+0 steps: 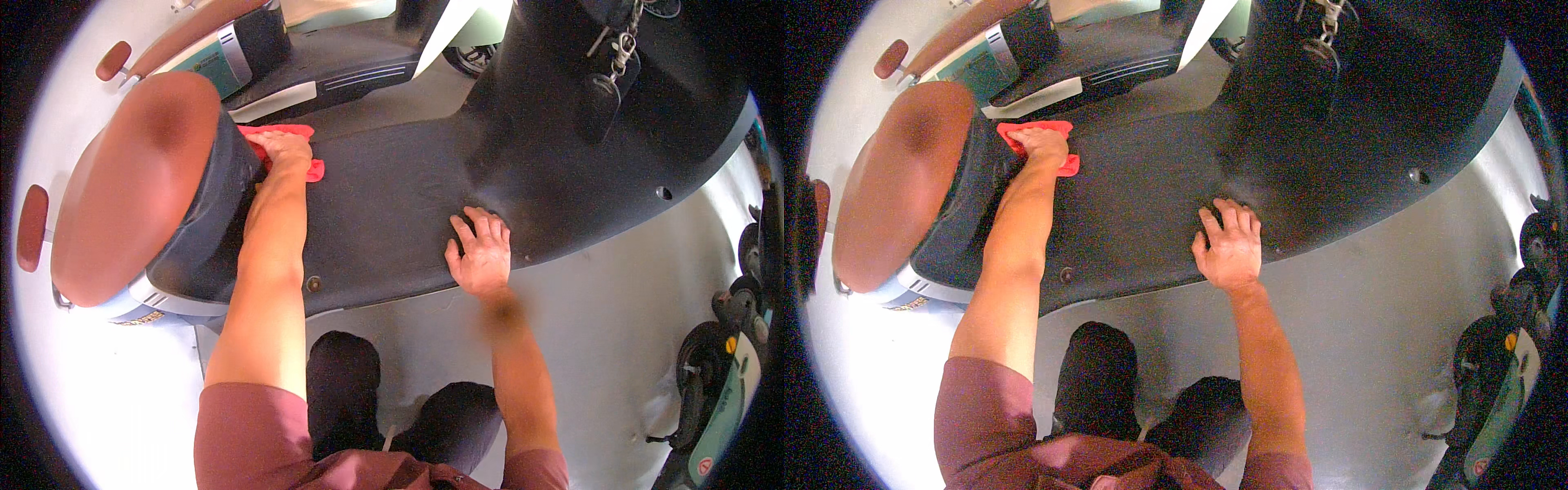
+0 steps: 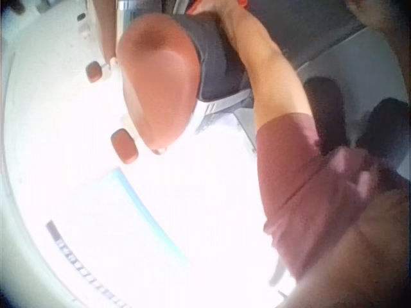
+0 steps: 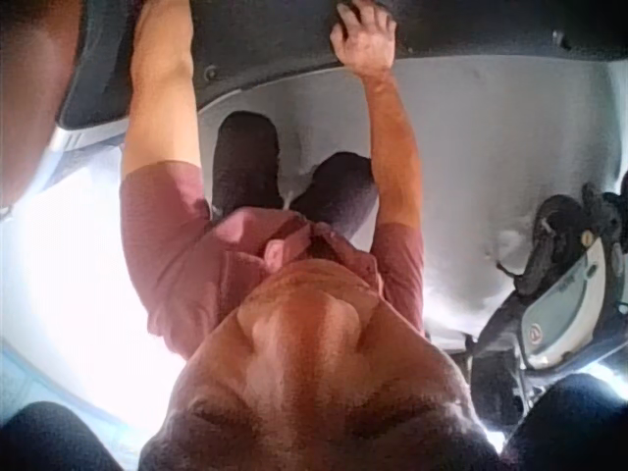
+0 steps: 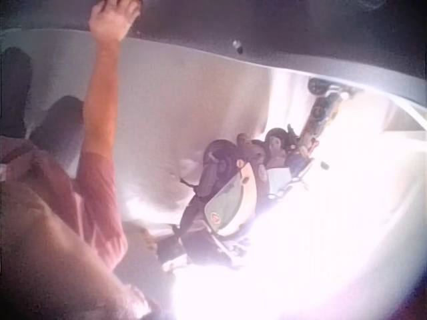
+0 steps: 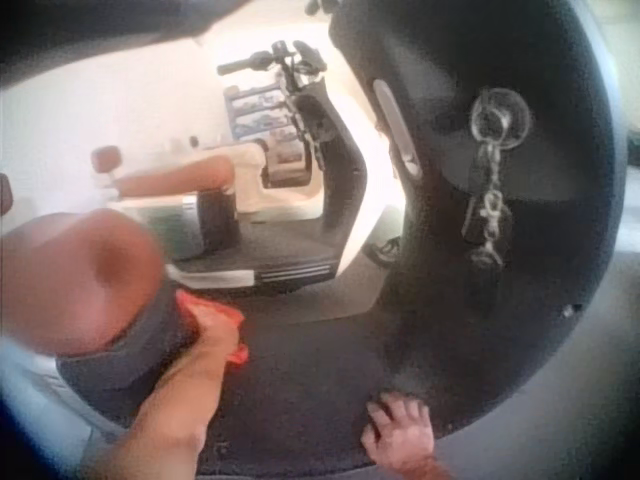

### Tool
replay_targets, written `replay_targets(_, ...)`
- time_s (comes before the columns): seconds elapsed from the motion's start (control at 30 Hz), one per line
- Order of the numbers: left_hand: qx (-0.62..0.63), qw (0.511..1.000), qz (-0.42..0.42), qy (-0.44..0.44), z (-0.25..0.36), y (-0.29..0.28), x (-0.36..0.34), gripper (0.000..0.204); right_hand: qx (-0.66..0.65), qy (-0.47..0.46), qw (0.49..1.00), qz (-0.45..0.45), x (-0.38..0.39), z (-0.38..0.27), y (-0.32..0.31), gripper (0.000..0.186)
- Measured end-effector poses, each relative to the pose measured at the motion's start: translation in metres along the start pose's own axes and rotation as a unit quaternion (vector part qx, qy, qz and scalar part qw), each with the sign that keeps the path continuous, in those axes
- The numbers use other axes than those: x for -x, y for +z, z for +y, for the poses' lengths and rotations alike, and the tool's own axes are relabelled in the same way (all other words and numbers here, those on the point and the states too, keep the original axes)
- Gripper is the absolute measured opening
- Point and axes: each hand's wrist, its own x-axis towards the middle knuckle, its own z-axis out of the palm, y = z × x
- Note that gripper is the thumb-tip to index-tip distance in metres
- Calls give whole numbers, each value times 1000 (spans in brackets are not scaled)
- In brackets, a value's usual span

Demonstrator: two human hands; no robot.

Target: The person wipes the wheel, frame, floorboard, and front panels of a blue scooter with a red cloth.

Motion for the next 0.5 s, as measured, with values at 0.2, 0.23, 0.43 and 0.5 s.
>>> replay_targets(0.2,-1,995,-98,-26,-17,-1,-32,51,-6,2,1000,11,1,-1,2,40)
replay_targets(0.23,5,994,-111,-22,-13,-1,-37,52,-6,2,1000,14,1,0,3,40)
replay_targets(0.43,-4,996,-88,12,-17,14,-22,55,-13,-3,999,31,1,-2,3,39)
replay_targets(0.5,-3,996,-84,39,-11,-1,6,50,-4,-2,999,35,4,2,2,39)
